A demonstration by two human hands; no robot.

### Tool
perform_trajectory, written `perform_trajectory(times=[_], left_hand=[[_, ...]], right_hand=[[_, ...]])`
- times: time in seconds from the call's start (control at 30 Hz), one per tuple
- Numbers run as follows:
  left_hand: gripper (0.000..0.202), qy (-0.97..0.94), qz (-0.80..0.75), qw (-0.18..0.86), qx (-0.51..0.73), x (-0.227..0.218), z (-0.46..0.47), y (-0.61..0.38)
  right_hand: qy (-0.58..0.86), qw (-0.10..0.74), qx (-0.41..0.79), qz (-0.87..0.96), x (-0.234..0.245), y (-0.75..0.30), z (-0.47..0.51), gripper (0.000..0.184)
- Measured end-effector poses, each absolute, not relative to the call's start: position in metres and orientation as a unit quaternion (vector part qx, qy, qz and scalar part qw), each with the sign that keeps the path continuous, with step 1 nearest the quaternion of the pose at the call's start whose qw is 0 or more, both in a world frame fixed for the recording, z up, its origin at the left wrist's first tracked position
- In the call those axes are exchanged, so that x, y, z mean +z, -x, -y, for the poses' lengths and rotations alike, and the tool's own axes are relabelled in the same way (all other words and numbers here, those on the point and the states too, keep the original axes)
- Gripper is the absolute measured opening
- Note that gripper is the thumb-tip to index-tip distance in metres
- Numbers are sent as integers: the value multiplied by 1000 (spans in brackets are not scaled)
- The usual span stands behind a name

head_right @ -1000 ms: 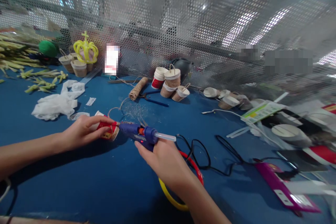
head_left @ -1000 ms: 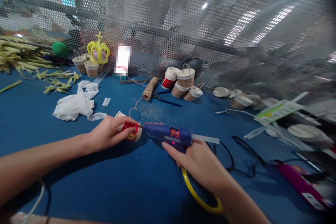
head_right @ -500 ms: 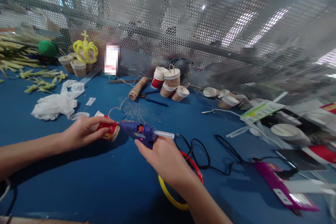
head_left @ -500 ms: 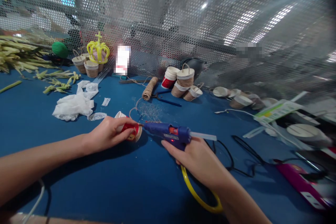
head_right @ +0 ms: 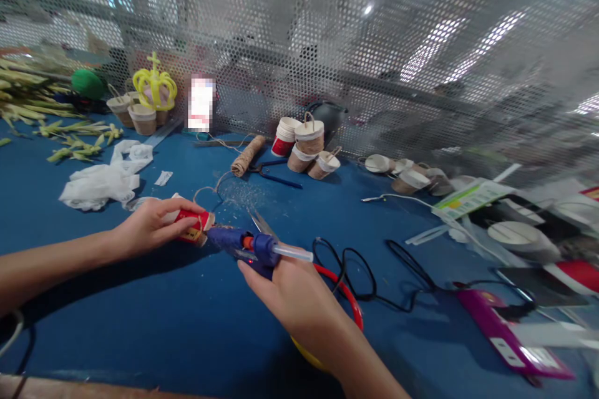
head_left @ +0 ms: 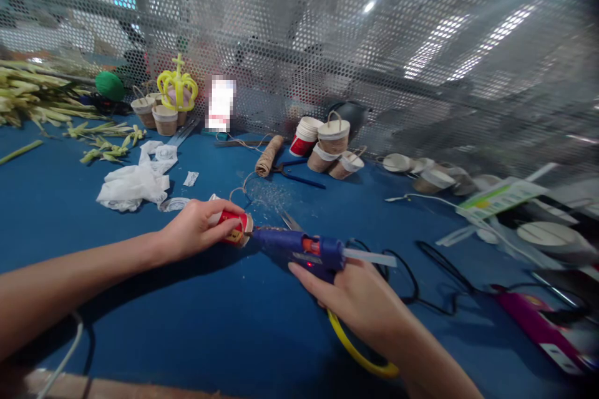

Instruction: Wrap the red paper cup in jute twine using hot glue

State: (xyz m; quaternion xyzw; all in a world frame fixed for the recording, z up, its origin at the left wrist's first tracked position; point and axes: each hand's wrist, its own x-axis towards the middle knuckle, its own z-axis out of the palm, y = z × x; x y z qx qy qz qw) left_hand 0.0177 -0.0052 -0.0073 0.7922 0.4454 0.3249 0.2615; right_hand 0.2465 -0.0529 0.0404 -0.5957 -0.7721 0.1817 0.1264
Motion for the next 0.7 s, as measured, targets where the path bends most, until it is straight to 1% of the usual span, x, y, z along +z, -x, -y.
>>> perform_trajectory(times=[0.1, 0.2, 0.3, 0.37, 0.43, 0.5, 0.57, 0.7], left_hand=[[25, -794, -443, 256, 327, -8, 6, -17], [26, -805, -432, 236, 330, -9, 6, -16], [26, -811, -427, 207, 342, -10, 8, -15], [25, -809, -422, 193, 361, -10, 9, -15], [24, -811, -408, 183, 378, -10, 10, -15], [24, -817, -391, 176, 385, -10, 12, -15], [23, -825, -381, 162, 385, -10, 13, -14], [22, -832, -371, 136, 389, -10, 14, -14]], right_hand=[[603, 147, 207, 756, 44, -243, 52, 29], [637, 184, 270, 699, 51, -244, 49, 24], [644, 228, 329, 652, 54, -254, 40, 25], [635, 269, 320, 650, 52, -264, 30, 28], [644, 341, 285, 622, 48, -275, 16, 31], [647, 372, 313, 588, 44, -284, 0, 32], [662, 360, 344, 560, 38, -290, -15, 32], [706, 326, 323, 540, 25, -300, -39, 32]])
